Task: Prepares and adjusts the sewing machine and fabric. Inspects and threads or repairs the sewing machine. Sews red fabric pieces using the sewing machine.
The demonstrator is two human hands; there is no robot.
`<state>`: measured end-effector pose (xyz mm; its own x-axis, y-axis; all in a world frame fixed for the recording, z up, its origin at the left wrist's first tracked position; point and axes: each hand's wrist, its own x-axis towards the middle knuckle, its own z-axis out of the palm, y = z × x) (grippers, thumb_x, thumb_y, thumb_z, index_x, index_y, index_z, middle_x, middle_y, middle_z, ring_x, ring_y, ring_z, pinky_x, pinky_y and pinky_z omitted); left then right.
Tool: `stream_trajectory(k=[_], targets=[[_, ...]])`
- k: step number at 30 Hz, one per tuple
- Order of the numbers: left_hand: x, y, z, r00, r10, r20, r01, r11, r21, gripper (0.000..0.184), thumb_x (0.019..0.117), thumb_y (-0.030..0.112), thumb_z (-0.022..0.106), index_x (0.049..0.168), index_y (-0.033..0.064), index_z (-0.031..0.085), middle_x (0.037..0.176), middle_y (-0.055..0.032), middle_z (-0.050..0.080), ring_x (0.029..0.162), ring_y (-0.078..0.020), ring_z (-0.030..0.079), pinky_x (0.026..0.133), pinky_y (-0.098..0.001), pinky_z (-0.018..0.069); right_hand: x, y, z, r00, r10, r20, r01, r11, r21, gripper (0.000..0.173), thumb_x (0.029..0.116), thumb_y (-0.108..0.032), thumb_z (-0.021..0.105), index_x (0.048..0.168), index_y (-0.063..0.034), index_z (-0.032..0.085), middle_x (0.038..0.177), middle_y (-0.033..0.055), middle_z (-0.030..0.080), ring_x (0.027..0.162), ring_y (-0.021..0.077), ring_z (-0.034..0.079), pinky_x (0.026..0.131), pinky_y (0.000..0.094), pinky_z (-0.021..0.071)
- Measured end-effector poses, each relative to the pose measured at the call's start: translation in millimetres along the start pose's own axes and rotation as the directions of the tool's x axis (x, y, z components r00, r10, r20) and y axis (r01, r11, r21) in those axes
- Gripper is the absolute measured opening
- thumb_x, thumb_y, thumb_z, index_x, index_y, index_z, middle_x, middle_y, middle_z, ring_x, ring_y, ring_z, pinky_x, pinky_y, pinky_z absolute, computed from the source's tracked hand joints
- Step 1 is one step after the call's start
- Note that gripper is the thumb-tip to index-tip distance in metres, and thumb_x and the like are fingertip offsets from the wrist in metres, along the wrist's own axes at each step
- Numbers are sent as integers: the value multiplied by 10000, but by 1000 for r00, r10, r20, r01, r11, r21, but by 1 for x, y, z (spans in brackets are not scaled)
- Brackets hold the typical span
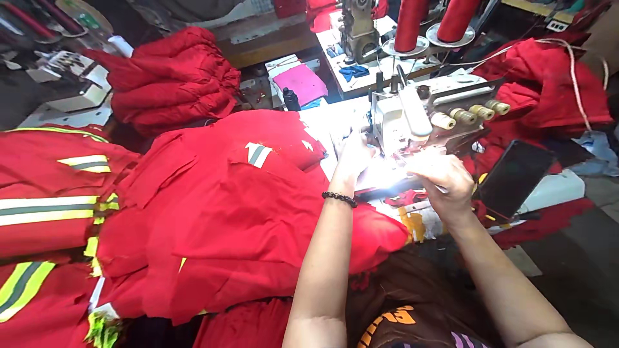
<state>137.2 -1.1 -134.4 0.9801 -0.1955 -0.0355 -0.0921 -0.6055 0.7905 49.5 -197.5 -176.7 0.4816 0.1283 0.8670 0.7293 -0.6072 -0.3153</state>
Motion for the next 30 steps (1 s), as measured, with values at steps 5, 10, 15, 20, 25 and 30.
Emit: stream_trajectory(k=[5, 10, 15, 20, 25, 30], targets=[[2, -2, -1, 1000, -2, 21, 4, 996, -85, 217, 870, 46, 727, 1087, 45, 719, 1114, -133, 696, 1097, -267, 624, 994, -531, 443, -6, 8, 10, 996, -70, -61, 72, 997, 24, 155, 941, -8, 669, 968, -106, 786, 1042, 100, 755, 1050, 232, 682, 940, 386, 527], [2, 2, -4, 996, -14, 85, 13, 1000, 12, 202, 856, 63, 744, 1057, 92, 748, 1240, -118, 669, 1253, -277, 545, 1115, -594, 295, -6, 8, 9, 995, -70, -68, 72, 997, 19, 133, 943, -26, 686, 979, -105, 787, 1021, 92, 764, 1037, 219, 695, 937, 380, 534], [4, -2, 0, 998, -22, 51, 22, 1000, 1, 318, 842, 89, 763, 1154, 86, 704, 1195, -113, 692, 1198, -280, 589, 1064, -573, 377, -2, -9, -4, 990, 103, -97, -94, 991, 97, 94, 929, -76, 720, 985, -115, 785, 1008, 52, 759, 1029, 145, 689, 957, 340, 530], [2, -1, 0, 999, -25, 42, 23, 998, 51, 333, 846, 92, 753, 1174, 79, 694, 1192, -120, 693, 1211, -297, 582, 1108, -589, 326, -2, -8, 4, 988, 140, -70, -132, 985, 116, 120, 915, -30, 702, 1002, -66, 777, 1056, 83, 749, 1072, 169, 682, 969, 328, 536], [5, -8, 2, 999, -18, 48, 17, 1000, 10, 282, 835, 136, 771, 1109, 88, 729, 1151, -110, 707, 1154, -286, 616, 1025, -584, 419, -5, -7, 2, 994, 92, -63, -90, 995, 29, 96, 924, -45, 706, 960, -87, 784, 1014, 76, 760, 1048, 178, 689, 964, 342, 528], [4, -6, 1, 999, -11, 48, 11, 1000, -5, 307, 844, 126, 780, 1143, 93, 720, 1160, -93, 713, 1192, -266, 599, 1091, -580, 352, -6, -9, 2, 999, 2, -32, -3, 1000, -21, 129, 939, -26, 683, 944, -92, 794, 973, 93, 761, 971, 202, 694, 913, 365, 522]])
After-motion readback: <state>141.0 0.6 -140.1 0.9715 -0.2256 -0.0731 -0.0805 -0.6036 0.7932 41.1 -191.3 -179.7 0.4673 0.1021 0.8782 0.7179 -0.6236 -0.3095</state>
